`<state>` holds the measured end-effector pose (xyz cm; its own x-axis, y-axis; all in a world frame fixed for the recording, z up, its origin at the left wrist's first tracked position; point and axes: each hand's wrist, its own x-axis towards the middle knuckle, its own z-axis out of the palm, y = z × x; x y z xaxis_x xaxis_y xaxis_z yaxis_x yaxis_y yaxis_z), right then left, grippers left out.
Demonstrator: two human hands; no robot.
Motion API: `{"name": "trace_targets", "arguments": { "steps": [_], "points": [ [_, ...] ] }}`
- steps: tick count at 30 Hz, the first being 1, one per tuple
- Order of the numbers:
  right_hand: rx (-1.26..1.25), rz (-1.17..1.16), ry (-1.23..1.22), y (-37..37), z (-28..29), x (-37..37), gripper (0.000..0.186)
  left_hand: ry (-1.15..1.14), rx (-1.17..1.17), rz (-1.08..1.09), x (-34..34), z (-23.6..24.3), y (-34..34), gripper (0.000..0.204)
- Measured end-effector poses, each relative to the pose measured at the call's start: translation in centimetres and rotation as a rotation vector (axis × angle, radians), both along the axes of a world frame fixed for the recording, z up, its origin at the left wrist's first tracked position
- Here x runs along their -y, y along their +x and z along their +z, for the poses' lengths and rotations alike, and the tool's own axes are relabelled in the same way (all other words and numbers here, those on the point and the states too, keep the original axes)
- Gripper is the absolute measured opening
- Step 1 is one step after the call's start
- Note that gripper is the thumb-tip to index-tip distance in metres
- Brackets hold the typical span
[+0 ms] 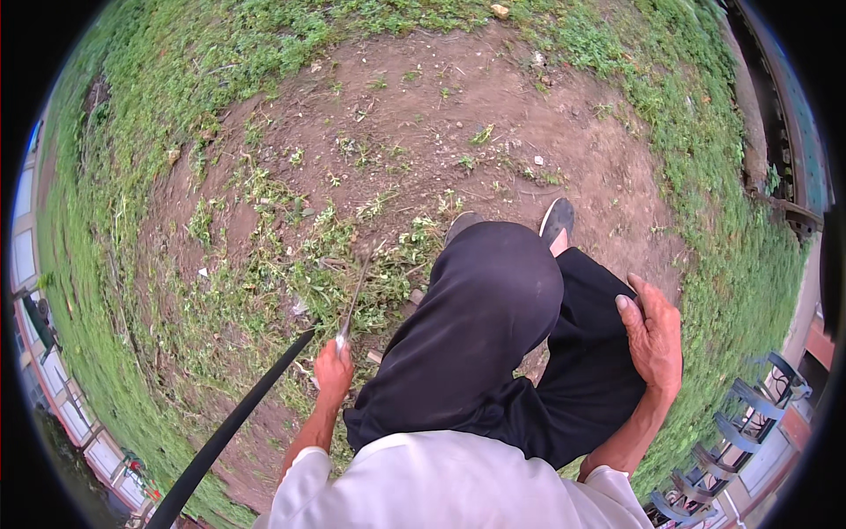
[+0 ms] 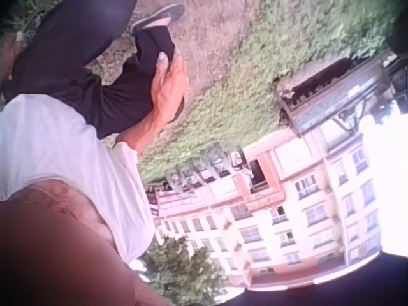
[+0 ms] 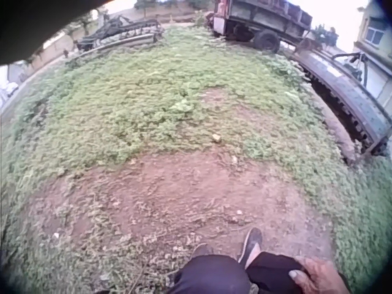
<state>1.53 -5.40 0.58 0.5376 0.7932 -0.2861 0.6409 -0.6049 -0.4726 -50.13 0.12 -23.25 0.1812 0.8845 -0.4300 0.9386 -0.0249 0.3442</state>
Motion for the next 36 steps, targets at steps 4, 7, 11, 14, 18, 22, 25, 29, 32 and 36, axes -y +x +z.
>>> {"name": "trace_targets", "arguments": {
  "steps": [4,7,11,14,18,22,25,29,32,36],
  "points": [
    [0.013,0.028,-0.003,-0.1,-0.2,-0.3,0.036,-0.039,-0.072,0.176,3.5,4.2,-1.3,0.025],
    [0.015,0.032,-0.027,-0.2,0.1,-0.5,0.036,0.036,-0.065,0.276,4.4,3.7,-3.2,0.027],
    [0.004,0.006,-0.047,-0.3,0.2,-0.4,0.037,0.062,0.010,0.220,0.6,5.2,-1.1,0.026],
    [0.023,0.027,-0.018,0.0,0.1,-0.1,0.037,0.044,0.120,0.162,-3.0,3.6,1.4,0.025],
    [0.018,0.008,-0.003,-0.1,-0.1,-0.3,0.037,0.009,0.287,0.057,-9.9,0.2,9.8,0.024],
    [0.033,0.036,-0.036,0.0,-0.1,-0.3,0.037,0.078,0.281,-0.090,-15.4,-4.8,16.3,0.027],
    [0.048,0.058,-0.035,0.2,0.0,-0.3,0.037,0.003,0.210,0.012,-17.0,-6.6,17.0,0.030],
    [0.024,0.036,-0.022,0.1,-0.2,-0.1,0.036,0.081,0.138,0.059,-14.5,-7.5,11.2,0.030],
    [-0.016,-0.006,-0.003,0.0,0.3,-0.2,0.035,0.056,0.121,0.173,-9.8,-5.5,6.1,0.031],
    [-0.006,0.015,-0.063,-0.1,0.3,-0.6,0.035,0.050,0.061,0.416,-3.7,-0.9,2.4,0.028]
  ]
}}
